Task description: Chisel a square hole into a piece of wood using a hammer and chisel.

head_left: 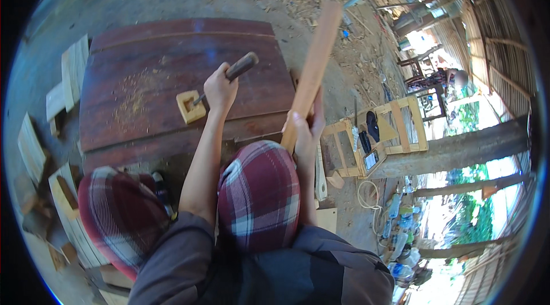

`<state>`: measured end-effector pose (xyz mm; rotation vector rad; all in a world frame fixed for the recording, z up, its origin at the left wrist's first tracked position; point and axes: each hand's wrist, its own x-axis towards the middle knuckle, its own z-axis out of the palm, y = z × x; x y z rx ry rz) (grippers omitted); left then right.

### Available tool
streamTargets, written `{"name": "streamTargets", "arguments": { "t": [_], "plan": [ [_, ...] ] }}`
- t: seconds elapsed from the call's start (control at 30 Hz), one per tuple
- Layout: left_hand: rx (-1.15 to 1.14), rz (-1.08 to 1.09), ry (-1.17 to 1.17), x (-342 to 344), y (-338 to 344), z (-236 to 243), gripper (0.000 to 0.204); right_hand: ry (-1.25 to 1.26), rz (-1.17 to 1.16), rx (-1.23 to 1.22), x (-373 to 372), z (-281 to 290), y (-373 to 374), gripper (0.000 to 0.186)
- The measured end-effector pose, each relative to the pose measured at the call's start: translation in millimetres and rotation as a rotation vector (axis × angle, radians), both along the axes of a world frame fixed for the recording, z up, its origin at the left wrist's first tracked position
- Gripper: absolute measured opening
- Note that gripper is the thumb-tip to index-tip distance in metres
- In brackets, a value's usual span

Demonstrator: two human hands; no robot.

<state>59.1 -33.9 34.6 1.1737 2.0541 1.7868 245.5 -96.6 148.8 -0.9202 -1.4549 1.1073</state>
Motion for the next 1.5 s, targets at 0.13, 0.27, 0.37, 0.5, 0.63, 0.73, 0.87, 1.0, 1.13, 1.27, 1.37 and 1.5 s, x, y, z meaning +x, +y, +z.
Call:
{"name": "streamTargets", "arguments": {
  "t": [0.13,0.27,0.37,0.5,0.63,0.73,0.87,1.0,1.13,1.27,1.37,1.5],
  "plan": [
    [0.023,-0.019,-0.005,18,6,6,0.012,-0.347,0.058,-0.014,11,-20,7,0.077],
    [0.039,0.015,0.032,6,7,0,0.013,-0.346,0.008,-0.140,17,-17,6,0.074],
    [0.020,0.014,0.046,2,-2,-7,0.013,-0.186,0.030,-0.239,25,-14,9,0.074],
    [-0.013,0.011,0.039,12,3,-3,0.013,-0.316,0.056,-0.135,9,-31,6,0.077],
    [-0.011,0.029,0.038,8,4,-5,0.013,-0.370,0.098,-0.091,14,-24,6,0.078],
    [-0.017,0.031,0.073,1,0,-9,0.012,-0.216,0.035,-0.177,6,-15,1,0.079],
    [-0.013,0.009,0.032,14,8,2,0.013,-0.444,-0.084,-0.321,9,-45,9,0.078],
    [-0.031,0.008,0.038,5,1,-16,0.012,-0.386,0.055,-0.030,13,-34,6,0.077],
    [0.011,-0.018,0.061,9,4,-3,0.013,-0.112,-0.133,-0.340,21,-26,6,0.076],
    [-0.059,-0.027,0.113,6,5,-10,0.013,-0.430,0.027,-0.243,15,-49,14,0.075],
    [-0.050,-0.111,0.159,11,-1,-24,0.013,-0.456,0.070,-0.134,30,-27,8,0.073],
    [-0.042,-0.118,0.185,20,-1,-27,0.013,-0.293,-0.081,-0.279,23,-23,7,0.074]
  ]
}}
